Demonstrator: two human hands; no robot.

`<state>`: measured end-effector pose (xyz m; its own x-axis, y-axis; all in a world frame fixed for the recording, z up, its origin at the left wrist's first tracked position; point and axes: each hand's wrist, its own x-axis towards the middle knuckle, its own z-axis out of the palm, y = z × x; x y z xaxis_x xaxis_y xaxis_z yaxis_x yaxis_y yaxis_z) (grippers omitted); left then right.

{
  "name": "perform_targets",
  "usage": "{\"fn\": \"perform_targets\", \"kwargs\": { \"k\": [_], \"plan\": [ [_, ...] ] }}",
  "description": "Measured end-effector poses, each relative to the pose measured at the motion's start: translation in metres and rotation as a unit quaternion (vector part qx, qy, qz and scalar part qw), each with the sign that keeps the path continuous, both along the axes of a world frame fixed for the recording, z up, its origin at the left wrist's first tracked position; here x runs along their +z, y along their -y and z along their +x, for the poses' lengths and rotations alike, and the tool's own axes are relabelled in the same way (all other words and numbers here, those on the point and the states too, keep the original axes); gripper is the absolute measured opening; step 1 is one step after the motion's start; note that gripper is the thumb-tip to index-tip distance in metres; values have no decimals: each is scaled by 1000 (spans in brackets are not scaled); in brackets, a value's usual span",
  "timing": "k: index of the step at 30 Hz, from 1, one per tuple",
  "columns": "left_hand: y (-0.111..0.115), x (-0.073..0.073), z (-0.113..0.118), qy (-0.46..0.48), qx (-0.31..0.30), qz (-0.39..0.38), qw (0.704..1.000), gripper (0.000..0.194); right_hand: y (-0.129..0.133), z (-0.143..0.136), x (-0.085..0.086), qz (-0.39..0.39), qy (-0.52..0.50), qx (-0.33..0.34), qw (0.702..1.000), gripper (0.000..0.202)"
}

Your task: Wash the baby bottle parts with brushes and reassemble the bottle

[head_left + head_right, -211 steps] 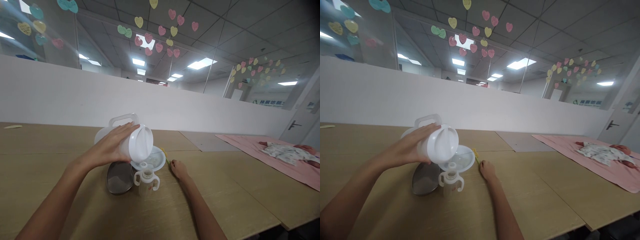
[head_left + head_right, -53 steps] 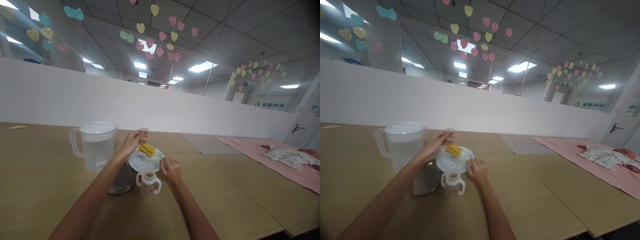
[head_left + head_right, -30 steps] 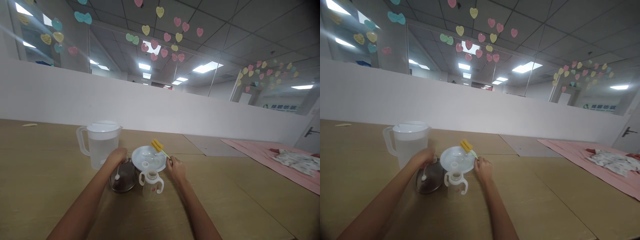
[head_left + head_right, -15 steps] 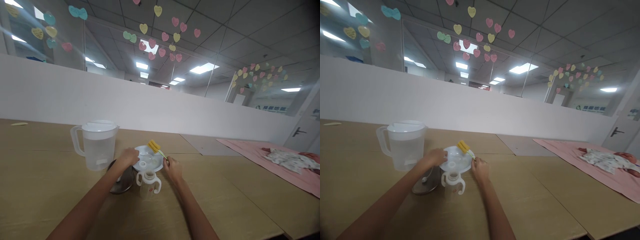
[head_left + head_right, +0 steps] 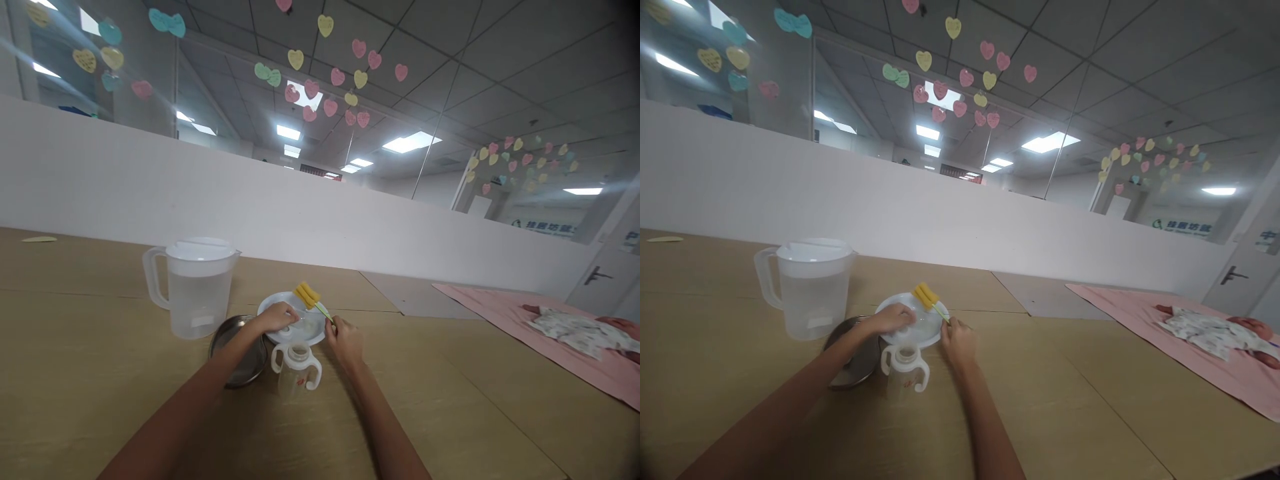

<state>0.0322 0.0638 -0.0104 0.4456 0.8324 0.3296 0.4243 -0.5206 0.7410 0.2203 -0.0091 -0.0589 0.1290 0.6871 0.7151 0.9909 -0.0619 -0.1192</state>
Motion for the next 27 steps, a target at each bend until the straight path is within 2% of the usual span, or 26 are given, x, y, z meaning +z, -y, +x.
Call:
{"fn": "perform_targets", "kwargs": {
  "k": [4,9,15,19,21,24,27],
  "plan": [
    [-2,-6,7,-7,12,-8,1000,6,-2,1,-3,-5,-2,12,1000,29],
    [-4,-3,20,72,35,7,997,9,-3,3,-6,2,-8,15,1000,34],
    [7,21,24,168,51,49,983,28,0,1,-1,60,-35,35,997,39],
    [16,42,10,173,72,161,969,45,1,3,1,105,-33,65,992,40],
    [18,52,1,185,55,192,962,52,1,2,0,135,-9,90,987,39],
    [21,62,-7,207,-9,172,963,58,3,-1,0,180,48,150,971,32],
    [26,63,-7,213,-42,122,969,50,6,-6,2,211,85,186,956,26]
  ]
}}
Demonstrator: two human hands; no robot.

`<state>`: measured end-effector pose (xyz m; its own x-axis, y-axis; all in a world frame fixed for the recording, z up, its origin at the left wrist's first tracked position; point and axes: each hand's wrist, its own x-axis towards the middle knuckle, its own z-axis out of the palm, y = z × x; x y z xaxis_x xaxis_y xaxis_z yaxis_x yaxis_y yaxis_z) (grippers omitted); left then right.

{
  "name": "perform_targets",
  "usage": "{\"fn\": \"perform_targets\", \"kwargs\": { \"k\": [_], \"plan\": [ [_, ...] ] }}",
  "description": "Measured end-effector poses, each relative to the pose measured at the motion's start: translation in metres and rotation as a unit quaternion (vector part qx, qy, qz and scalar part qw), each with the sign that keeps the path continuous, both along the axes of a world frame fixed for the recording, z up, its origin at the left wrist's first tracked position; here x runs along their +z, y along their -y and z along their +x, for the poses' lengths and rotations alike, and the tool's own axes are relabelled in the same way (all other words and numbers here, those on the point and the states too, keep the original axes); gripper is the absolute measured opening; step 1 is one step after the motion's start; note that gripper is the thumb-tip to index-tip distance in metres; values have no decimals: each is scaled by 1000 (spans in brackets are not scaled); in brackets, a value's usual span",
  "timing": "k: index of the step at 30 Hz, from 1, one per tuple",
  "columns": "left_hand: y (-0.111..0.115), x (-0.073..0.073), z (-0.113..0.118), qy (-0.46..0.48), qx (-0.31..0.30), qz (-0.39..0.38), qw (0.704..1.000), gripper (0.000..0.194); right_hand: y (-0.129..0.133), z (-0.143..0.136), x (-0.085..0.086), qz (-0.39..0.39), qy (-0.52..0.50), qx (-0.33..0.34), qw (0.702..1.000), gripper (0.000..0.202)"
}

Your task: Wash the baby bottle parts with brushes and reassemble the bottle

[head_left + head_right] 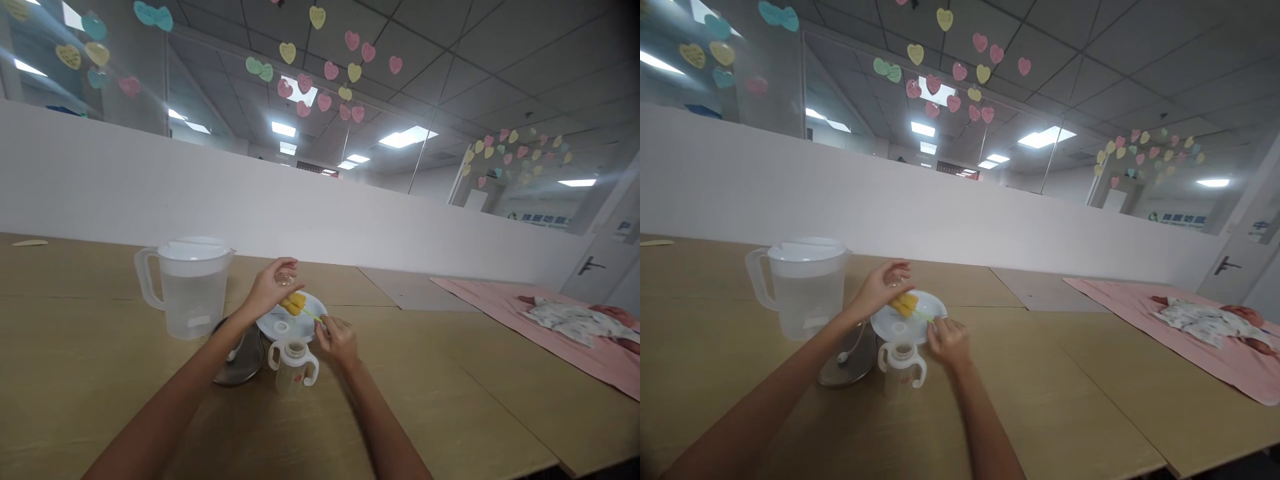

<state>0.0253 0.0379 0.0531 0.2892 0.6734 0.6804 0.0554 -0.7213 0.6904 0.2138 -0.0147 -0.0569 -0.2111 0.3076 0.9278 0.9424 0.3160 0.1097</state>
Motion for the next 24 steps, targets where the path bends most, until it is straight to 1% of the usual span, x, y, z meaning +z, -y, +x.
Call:
{"fn": "perform_targets", "kwargs": {
  "k": [2,4,6,8,10,11,12,14,16,18,20,21,24],
  "plan": [
    [4,-2,4,-12,-9,-34,999,40,1,-1,2,17,-3,-6,1000,25],
    [9,-5,7,-43,-11,-44,998,39,2,0,3,24,-17,-20,999,26],
    [13,-8,9,-94,-9,-31,995,40,1,3,2,23,-25,-30,999,27],
    [18,-7,8,-143,7,-6,990,39,0,5,1,22,-22,-32,999,28],
    [24,-3,5,-192,22,18,981,38,-1,6,-2,20,-15,-29,999,30],
    [27,0,2,-215,18,31,976,38,-1,7,-3,18,-14,-27,999,30],
    [30,4,0,-235,5,45,971,37,-1,6,-4,16,-15,-25,999,31],
    [36,12,-4,-261,-42,69,962,37,-1,6,-5,14,-23,-23,999,31],
    [40,20,-7,-257,-87,90,958,39,-1,6,-5,13,-32,-20,999,31],
    [41,25,-10,-244,-118,97,958,37,0,7,-5,16,-32,-10,999,30],
    [42,29,-13,-241,-126,82,959,31,2,7,-4,26,-25,3,999,29],
    [43,30,-15,-244,-115,63,961,30,3,7,-3,32,-18,11,999,28],
    [46,31,-16,-244,-45,-29,968,32,5,4,0,45,4,29,999,24]
  ]
}}
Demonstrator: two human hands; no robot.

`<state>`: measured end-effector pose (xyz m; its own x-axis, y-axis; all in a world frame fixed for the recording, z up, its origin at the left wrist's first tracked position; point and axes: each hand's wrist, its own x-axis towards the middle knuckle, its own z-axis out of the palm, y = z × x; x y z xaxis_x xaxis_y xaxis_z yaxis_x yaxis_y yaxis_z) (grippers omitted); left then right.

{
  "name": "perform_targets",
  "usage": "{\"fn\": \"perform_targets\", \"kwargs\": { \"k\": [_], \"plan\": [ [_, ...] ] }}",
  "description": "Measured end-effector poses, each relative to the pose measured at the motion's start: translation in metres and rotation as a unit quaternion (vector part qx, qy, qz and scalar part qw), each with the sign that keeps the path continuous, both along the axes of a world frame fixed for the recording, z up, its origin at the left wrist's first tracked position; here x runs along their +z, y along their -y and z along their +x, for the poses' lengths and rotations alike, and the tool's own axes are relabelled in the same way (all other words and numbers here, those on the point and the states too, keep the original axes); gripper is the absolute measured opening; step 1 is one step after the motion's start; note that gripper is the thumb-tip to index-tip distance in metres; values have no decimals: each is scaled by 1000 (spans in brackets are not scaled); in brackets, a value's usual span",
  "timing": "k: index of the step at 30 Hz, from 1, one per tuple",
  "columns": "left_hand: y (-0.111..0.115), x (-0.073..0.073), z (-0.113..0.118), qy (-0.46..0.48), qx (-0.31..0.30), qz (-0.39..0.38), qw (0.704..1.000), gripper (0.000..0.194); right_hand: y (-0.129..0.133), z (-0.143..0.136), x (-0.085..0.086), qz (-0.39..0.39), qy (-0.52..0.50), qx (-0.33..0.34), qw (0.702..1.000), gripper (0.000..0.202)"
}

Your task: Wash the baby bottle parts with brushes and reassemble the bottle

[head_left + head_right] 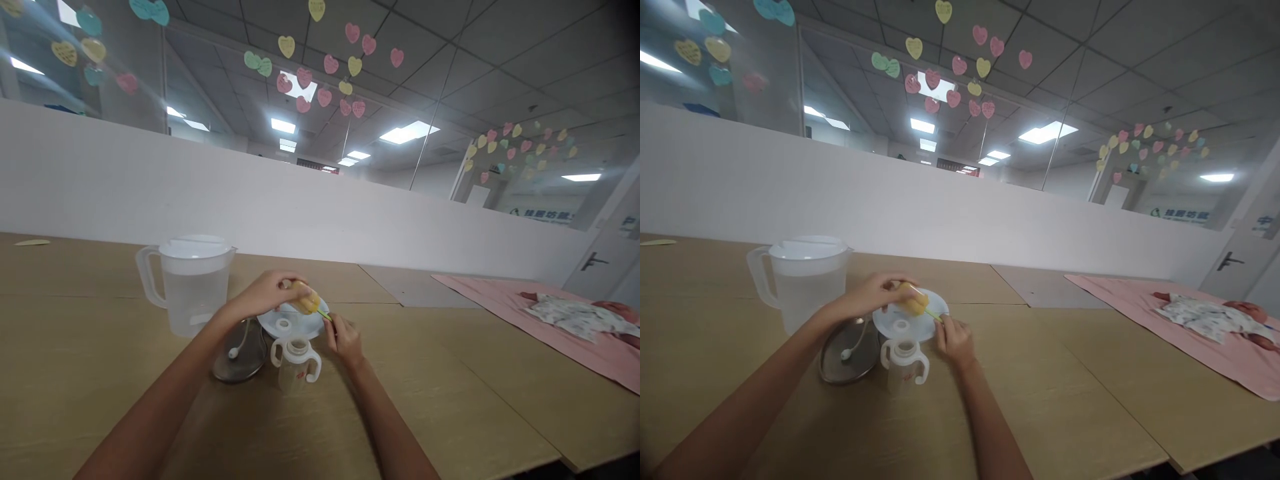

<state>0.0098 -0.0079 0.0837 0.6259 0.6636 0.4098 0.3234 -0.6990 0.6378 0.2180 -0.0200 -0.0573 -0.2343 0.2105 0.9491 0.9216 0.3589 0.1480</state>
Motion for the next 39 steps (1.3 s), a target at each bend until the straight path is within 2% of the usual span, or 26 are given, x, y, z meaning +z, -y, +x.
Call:
{"fn": "perform_targets", "kwargs": {
  "k": [3,5,7,9,13,16,18,22,24,28,31,33,36,39],
  "plan": [
    [3,-3,5,9,85,-8,996,50,1,0,1,-4,14,-2,1000,23],
    [4,-4,9,15,89,23,996,47,1,3,-1,-7,17,-9,1000,23],
    [4,-4,10,27,43,41,998,35,-1,7,-3,-6,16,-15,1000,23],
    [4,-2,7,48,-30,36,998,30,-3,10,-5,-4,11,-24,1000,23],
    [7,6,-4,70,-165,-21,984,56,-4,11,-7,0,-2,-31,1000,24],
    [9,7,-8,72,-181,-31,980,68,-2,9,-8,0,-4,-25,1000,25],
    [7,4,-7,75,-148,-21,986,69,-2,7,-7,3,-9,-24,1000,25],
    [1,-4,2,39,9,12,999,40,0,6,-4,3,-8,-36,999,24],
    [-2,-3,2,17,57,52,997,42,1,7,-1,1,-2,-45,999,23],
    [-9,6,-19,0,128,146,981,39,-1,12,-2,0,-2,-65,998,24],
    [-20,8,-44,-75,186,195,960,41,-4,15,-6,-16,-24,-83,996,29],
    [-31,2,-58,-141,205,183,951,48,-4,15,-8,-30,-45,-96,994,32],
    [-49,-15,-68,-223,200,81,951,54,-4,14,-7,-42,-54,-101,992,32],
    [-64,-33,-67,-278,193,0,941,61,-3,12,-5,-35,-47,-91,994,31]
  ]
}}
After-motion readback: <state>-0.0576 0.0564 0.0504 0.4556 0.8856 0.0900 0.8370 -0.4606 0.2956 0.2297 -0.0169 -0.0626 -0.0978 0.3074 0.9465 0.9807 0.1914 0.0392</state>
